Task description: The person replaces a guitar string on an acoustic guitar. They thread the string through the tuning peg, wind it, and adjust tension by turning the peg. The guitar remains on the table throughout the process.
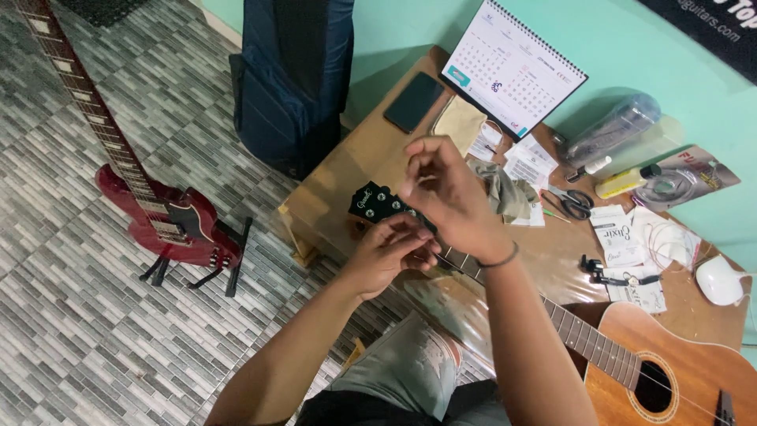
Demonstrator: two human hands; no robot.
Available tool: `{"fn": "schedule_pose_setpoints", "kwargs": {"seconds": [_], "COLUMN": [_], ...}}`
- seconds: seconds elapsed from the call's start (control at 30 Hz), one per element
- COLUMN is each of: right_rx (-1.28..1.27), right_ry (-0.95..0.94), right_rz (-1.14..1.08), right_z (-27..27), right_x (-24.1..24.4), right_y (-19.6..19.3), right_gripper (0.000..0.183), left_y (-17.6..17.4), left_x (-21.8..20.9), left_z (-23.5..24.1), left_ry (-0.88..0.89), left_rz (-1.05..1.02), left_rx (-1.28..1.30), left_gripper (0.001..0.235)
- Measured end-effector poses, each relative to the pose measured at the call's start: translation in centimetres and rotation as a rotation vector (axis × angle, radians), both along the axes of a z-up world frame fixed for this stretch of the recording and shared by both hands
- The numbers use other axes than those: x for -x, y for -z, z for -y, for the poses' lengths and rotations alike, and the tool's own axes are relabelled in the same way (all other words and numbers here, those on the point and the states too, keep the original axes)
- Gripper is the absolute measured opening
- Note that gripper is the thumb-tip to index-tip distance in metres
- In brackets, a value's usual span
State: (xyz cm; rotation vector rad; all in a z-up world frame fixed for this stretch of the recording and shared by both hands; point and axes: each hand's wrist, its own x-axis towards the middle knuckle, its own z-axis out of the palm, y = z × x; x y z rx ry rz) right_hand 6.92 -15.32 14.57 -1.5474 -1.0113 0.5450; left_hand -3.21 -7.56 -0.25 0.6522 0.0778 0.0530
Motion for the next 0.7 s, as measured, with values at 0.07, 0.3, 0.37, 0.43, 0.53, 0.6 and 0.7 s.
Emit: {"fn": "schedule_pose_setpoints", "kwargs": {"seconds": [0.07, 0.3, 0.37, 0.43, 0.53, 0.6, 0.7], "right_rx": [0.131, 0.594, 0.552, 0.510, 0.509, 0.501, 0.432], "right_ry": [0.100, 0.253, 0.269, 0.284, 0.279, 0.316, 0.396], "right_rz": [0.066, 0.133, 0.122, 0.109, 0.065, 0.081, 0.230], "right_z": [1.4, 5.0, 5.0, 4.9, 4.8, 4.8, 5.1], "right_x": [0.6, 3.6, 3.6, 3.8, 4.1, 4.1, 3.8], "right_y": [-0.9, 1.4, 2.6, 3.2, 3.3, 3.4, 5.2], "right_gripper": [0.050, 0.014, 0.012, 0.011, 0.012, 0.013, 0.008], "left_y": [-0.5, 0.7, 0.0, -0.4, -0.2, 0.3, -0.7], "left_x": [0.7, 1.2, 1.2, 1.2, 0.6, 0.1, 0.1], "left_z": [-1.3, -4.7, -5.3, -5.6, -5.8, -5.9, -5.3], "left_ry": [-0.039, -0.229, -0.229, -0.229, -0.239, -0.216, -0.260], "left_rz": [-0.051, -0.242, -0.251, -0.262, -0.264, -0.250, -0.283], "left_rx": [-0.006, -0.206, -0.237, -0.269, -0.339, -0.293, -0.211], "left_gripper": [0.012, 0.019, 0.020, 0.021, 0.021, 0.024, 0.029]}}
